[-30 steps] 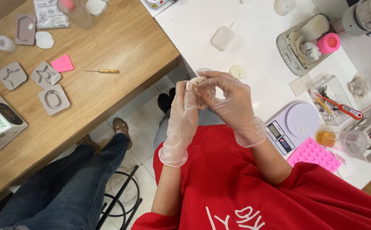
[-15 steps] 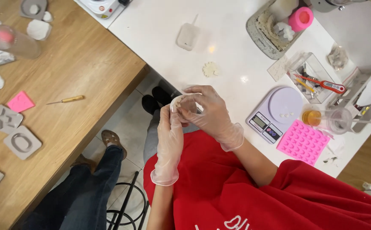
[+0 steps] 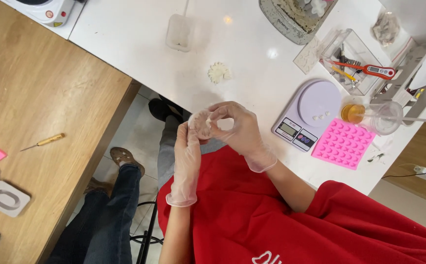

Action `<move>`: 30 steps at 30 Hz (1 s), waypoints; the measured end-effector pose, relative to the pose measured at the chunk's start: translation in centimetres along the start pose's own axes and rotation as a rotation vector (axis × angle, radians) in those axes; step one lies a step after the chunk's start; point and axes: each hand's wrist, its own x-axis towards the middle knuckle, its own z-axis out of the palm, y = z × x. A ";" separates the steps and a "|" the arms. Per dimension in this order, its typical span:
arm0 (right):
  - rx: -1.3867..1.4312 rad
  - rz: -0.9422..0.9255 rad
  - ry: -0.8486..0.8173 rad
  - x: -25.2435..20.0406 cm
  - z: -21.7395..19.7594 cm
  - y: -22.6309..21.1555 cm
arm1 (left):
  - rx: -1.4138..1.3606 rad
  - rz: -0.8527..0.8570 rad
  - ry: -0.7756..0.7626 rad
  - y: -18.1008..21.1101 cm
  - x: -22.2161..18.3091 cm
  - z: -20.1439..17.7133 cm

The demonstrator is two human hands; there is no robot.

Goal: Unmolding decorative wax objects from silicone molds.

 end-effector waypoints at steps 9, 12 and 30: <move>-0.016 0.312 0.272 2.4 -1.7 11.1 | -0.214 0.097 0.214 -6.6 13.6 -1.3; -0.118 0.309 0.308 3.5 -1.1 11.1 | -0.112 0.117 0.250 -7.0 17.1 -1.7; -0.273 -0.110 0.287 6.1 -0.3 13.0 | 1.214 0.836 0.092 -3.3 15.2 4.1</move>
